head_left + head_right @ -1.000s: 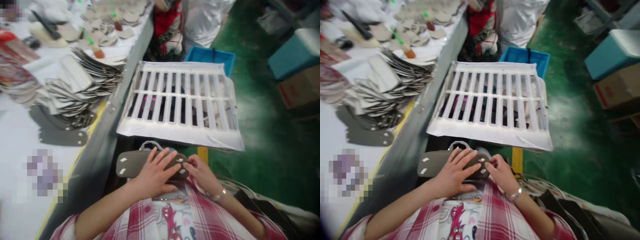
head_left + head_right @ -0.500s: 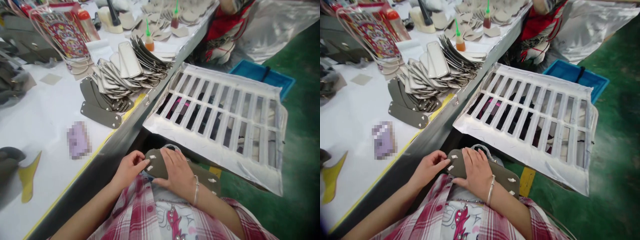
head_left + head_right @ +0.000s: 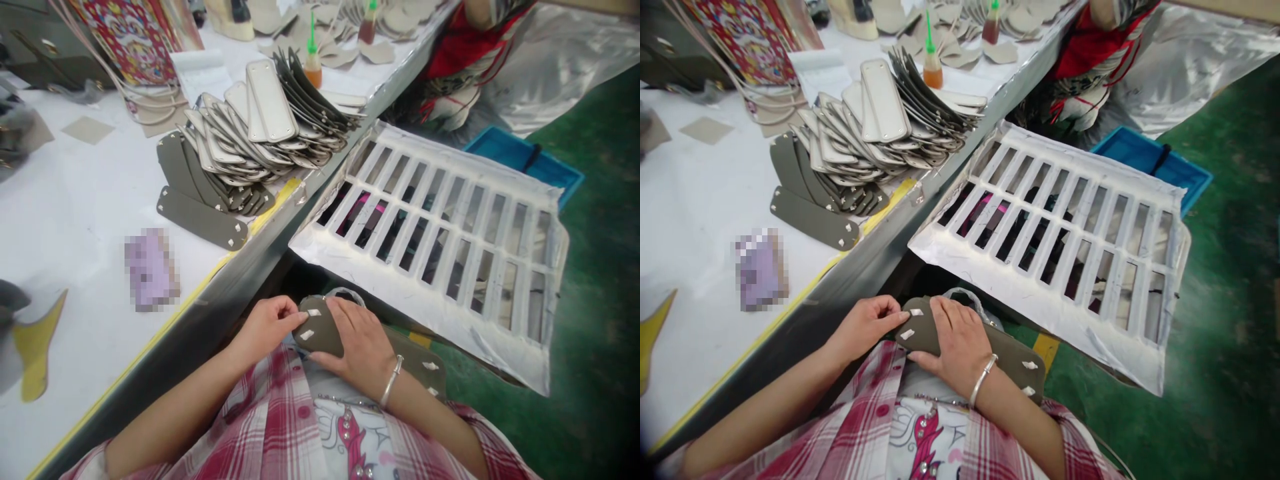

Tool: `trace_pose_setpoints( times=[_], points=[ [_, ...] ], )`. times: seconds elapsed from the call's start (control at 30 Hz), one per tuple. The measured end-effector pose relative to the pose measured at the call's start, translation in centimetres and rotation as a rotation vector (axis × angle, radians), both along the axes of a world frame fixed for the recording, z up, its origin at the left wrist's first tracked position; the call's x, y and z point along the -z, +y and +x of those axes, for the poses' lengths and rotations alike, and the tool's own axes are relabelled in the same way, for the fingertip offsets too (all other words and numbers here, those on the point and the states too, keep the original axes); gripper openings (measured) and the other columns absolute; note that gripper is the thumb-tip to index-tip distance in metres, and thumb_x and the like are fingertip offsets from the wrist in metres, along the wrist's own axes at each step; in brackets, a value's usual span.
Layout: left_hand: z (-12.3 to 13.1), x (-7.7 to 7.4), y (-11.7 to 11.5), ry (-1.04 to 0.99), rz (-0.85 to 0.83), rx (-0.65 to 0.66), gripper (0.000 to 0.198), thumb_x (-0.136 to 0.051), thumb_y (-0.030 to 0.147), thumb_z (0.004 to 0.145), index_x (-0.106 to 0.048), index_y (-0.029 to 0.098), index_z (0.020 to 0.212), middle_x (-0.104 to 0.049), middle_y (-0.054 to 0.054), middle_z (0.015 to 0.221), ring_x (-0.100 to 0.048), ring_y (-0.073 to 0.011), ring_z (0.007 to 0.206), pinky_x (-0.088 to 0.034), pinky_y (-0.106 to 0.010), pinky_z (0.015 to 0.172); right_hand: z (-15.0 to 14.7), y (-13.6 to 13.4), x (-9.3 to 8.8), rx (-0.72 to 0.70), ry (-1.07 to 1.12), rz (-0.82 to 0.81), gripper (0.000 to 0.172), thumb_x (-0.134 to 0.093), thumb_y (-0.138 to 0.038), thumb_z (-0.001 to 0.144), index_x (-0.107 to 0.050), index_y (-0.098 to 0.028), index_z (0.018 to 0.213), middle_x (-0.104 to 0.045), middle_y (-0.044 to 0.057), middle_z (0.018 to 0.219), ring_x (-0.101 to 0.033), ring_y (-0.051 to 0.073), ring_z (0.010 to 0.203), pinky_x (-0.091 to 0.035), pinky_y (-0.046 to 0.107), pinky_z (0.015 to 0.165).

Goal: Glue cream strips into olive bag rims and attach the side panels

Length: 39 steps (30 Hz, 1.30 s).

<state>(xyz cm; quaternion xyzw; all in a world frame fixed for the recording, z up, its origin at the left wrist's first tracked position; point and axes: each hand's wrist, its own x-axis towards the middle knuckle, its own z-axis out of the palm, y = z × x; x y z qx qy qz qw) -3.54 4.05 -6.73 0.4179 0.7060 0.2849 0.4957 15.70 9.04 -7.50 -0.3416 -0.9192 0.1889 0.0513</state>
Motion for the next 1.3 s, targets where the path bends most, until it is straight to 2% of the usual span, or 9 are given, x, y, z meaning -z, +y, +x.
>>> trace_pose_setpoints(
  times=[0.3, 0.53, 0.63, 0.8, 1.0, 1.17, 1.3],
  points=[
    [-0.3, 0.1, 0.1, 0.099, 0.068, 0.063, 0.027, -0.055, 0.037, 0.077, -0.052, 0.015, 0.061, -0.05, 0.004, 0.058, -0.043, -0.0088, 0.055, -0.032, -0.022, 0.053, -0.1, -0.1, 0.3, -0.003, -0.015, 0.018, 0.085, -0.058, -0.064, 0.069, -0.04, -0.007, 0.13, -0.046, 0.015, 0.128, -0.042, 0.027, 0.115, -0.036, 0.042, 0.096],
    [-0.1, 0.2, 0.1, 0.102, 0.073, 0.048, 0.027, -0.056, 0.036, 0.076, -0.052, 0.014, 0.061, -0.05, 0.004, 0.057, -0.043, -0.0085, 0.055, -0.032, -0.022, 0.052, -0.1, -0.2, 0.3, 0.006, -0.025, 0.023, 0.083, -0.059, -0.061, 0.069, -0.04, -0.007, 0.129, -0.046, 0.014, 0.127, -0.043, 0.027, 0.114, -0.036, 0.042, 0.095],
    [0.0, 0.3, 0.0, 0.138, 0.072, 0.058, 0.028, -0.055, 0.037, 0.077, -0.051, 0.015, 0.061, -0.049, 0.004, 0.057, -0.042, -0.0083, 0.054, -0.032, -0.022, 0.052, -0.3, -0.2, 0.2, 0.008, -0.003, 0.005, 0.086, -0.057, -0.066, 0.068, -0.04, -0.007, 0.128, -0.047, 0.014, 0.127, -0.043, 0.027, 0.115, -0.035, 0.042, 0.096],
    [-0.1, 0.2, 0.0, 0.193, 0.07, 0.104, 0.027, -0.054, 0.037, 0.079, -0.051, 0.015, 0.063, -0.05, 0.005, 0.058, -0.043, -0.008, 0.055, -0.032, -0.022, 0.052, -1.2, -0.3, 0.0, 0.08, -0.021, -0.034, 0.072, -0.051, -0.06, 0.076, -0.043, -0.009, 0.126, -0.048, 0.014, 0.126, -0.043, 0.026, 0.114, -0.035, 0.041, 0.095],
    [-0.1, 0.2, 0.2, 0.257, 0.077, 0.11, 0.025, -0.054, 0.034, 0.079, -0.05, 0.016, 0.062, -0.052, 0.005, 0.06, -0.045, -0.0084, 0.056, -0.033, -0.022, 0.054, -1.4, -0.1, 0.3, 0.026, -0.027, -0.012, 0.086, -0.056, -0.064, 0.069, -0.037, -0.009, 0.131, -0.045, 0.015, 0.129, -0.041, 0.029, 0.115, -0.033, 0.043, 0.095],
    [-0.4, 0.2, 0.4, 0.286, 0.085, 0.159, 0.024, -0.054, 0.034, 0.079, -0.05, 0.017, 0.063, -0.052, 0.005, 0.06, -0.045, -0.0084, 0.055, -0.033, -0.022, 0.054, -1.3, -0.1, 0.4, 0.031, -0.037, -0.017, 0.081, -0.057, -0.062, 0.07, -0.039, -0.011, 0.131, -0.045, 0.013, 0.129, -0.041, 0.027, 0.114, -0.033, 0.042, 0.094],
    [-1.4, 0.6, 1.0, 0.259, 0.093, 0.197, 0.023, -0.06, 0.039, 0.074, -0.051, 0.018, 0.072, -0.052, 0.005, 0.062, -0.046, -0.0092, 0.055, -0.034, -0.022, 0.052, -1.5, -0.1, 0.2, 0.04, -0.045, -0.011, 0.08, -0.056, -0.062, 0.071, -0.039, -0.012, 0.131, -0.046, 0.012, 0.129, -0.042, 0.026, 0.113, -0.034, 0.042, 0.092]
  ],
)
